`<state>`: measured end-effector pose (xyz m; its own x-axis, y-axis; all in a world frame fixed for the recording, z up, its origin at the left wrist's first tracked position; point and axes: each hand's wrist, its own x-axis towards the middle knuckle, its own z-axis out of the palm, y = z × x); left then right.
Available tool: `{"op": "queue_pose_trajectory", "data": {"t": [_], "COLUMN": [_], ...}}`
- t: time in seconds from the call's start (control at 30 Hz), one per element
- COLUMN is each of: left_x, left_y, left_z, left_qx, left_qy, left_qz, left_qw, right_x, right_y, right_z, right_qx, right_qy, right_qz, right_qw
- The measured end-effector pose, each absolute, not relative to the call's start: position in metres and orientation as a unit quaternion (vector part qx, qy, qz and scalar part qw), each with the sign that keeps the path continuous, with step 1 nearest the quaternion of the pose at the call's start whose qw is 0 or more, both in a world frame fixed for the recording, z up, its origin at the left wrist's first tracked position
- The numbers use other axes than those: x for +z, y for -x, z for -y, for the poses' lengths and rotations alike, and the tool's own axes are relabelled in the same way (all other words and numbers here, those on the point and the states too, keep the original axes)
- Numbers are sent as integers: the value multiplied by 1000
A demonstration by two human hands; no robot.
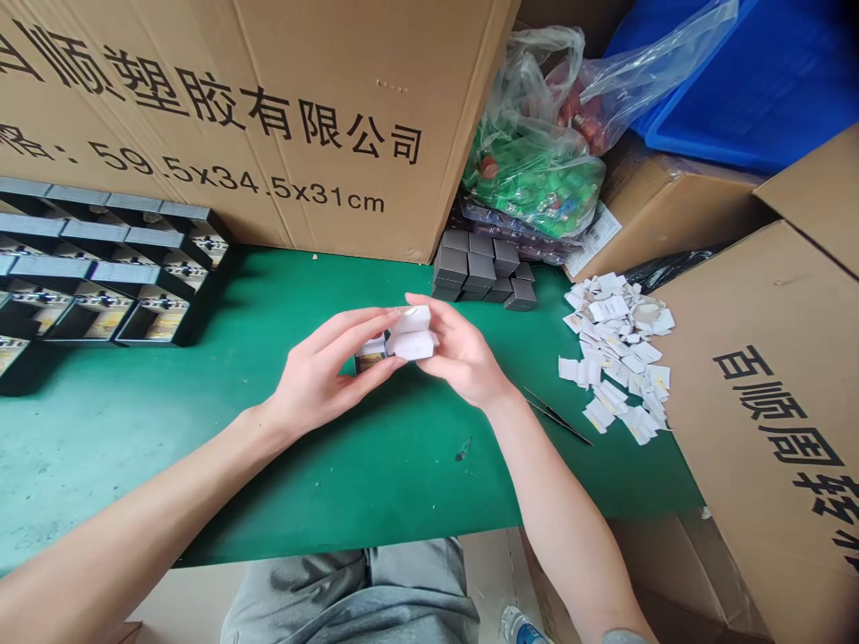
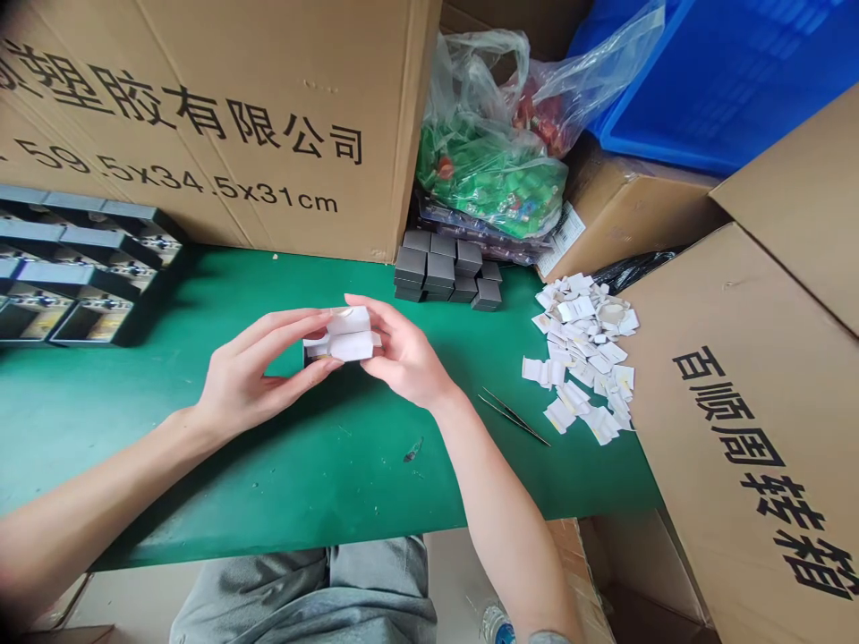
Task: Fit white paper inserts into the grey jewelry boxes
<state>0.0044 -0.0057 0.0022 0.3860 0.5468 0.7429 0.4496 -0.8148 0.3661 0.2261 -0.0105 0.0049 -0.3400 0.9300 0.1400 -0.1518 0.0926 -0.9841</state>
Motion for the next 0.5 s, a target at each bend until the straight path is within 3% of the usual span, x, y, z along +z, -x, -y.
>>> {"op": "queue_pose_trajectory", "data": {"t": [0.2, 0.5], "left_x": [-3, -1], "left_y": [-6, -8], "left_z": [4, 5], "left_qx": [487, 493], "left_qy": [-803, -809], "left_qz": [-313, -307], "left_qw": [141, 83], "right_x": [12, 6], "right_y": [-229, -218], "right_z": [11, 11], "right_qx": [602, 572], "right_qy": [331, 376], "right_qz": [542, 509], "right_qw": [484, 522]}}
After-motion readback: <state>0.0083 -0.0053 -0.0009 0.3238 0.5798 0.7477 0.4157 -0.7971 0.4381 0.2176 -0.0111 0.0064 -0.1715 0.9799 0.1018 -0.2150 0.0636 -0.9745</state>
